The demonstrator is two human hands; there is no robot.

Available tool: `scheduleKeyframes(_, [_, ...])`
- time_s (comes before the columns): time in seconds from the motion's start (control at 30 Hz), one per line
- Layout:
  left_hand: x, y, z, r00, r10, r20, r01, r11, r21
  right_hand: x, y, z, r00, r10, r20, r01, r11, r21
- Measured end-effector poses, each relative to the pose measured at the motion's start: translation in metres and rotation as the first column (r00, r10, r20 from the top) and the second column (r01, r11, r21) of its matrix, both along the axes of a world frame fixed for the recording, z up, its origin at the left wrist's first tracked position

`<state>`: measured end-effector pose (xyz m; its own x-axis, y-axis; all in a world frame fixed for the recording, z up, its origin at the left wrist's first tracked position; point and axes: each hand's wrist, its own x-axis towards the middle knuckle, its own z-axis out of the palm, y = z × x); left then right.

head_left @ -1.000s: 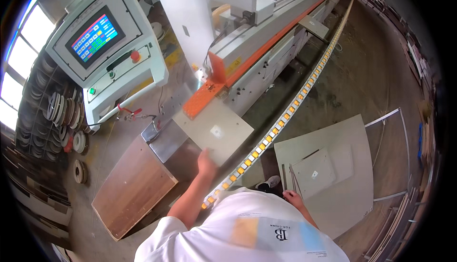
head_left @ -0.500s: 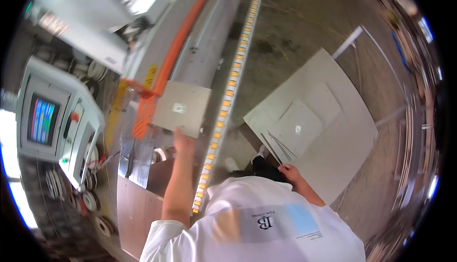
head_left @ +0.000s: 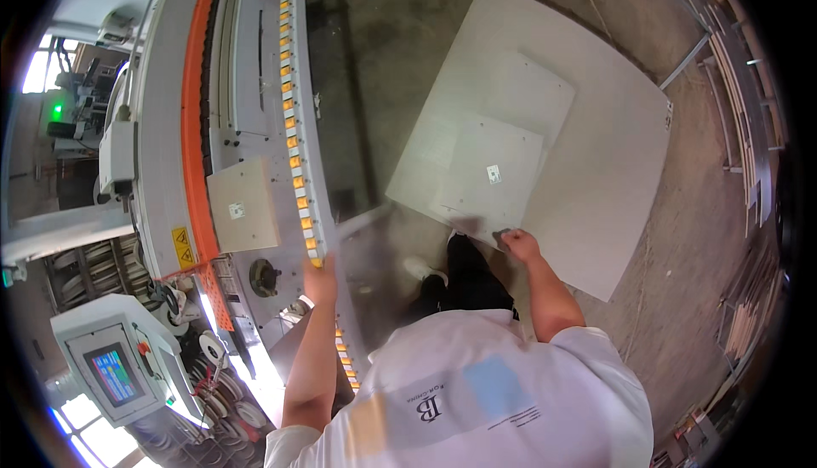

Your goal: The person operates a large industrial machine to process rectangular boards, feeding them through a conveyor belt and collecting the finished pieces. They then carry a large board across the workshop floor and place it onto a stack of similar boards.

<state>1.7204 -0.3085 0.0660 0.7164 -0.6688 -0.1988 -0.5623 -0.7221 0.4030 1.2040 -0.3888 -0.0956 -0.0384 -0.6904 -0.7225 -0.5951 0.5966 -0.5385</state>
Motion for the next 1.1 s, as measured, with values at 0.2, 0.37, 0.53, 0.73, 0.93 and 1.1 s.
scheduleKeyframes(0.2, [-0.012, -0.012, 0.02, 0.997, 0.067, -0.031, -0.063, 0.99, 0.125, -0.03, -0.068, -0.058, 0.977, -0.133, -0.169, 0.147, 0.986, 0.079])
scheduleKeyframes(0.37, [-0.019, -0.015, 0.017, 0.992, 0.125, -0.009, -0.123, 0.982, 0.145, -0.05, -0.113, -0.125, 0.893, -0.074, -0.444, 0.085, 0.996, 0.005])
scheduleKeyframes(0.53, [-0.035, -0.033, 0.02, 0.991, 0.106, 0.081, -0.114, 0.988, 0.099, -0.048, -0.132, -0.175, 0.85, -0.205, -0.485, 0.22, 0.975, -0.026])
scheduleKeyframes(0.73, [-0.031, -0.025, 0.013, 0.989, 0.148, 0.011, -0.148, 0.989, 0.026, -0.063, -0.132, -0.189, 0.893, -0.256, -0.371, 0.289, 0.957, 0.036])
scheduleKeyframes(0.93, [-0.024, -0.023, 0.009, 0.992, 0.113, 0.055, -0.116, 0.992, 0.047, -0.123, -0.086, -0.255, 0.875, -0.243, -0.419, 0.268, 0.963, 0.002])
scheduleKeyframes(1.1, [-0.023, -0.02, 0.014, 0.988, 0.111, 0.11, -0.127, 0.981, 0.146, -0.074, -0.078, -0.117, 0.908, -0.412, -0.076, 0.416, 0.865, 0.281])
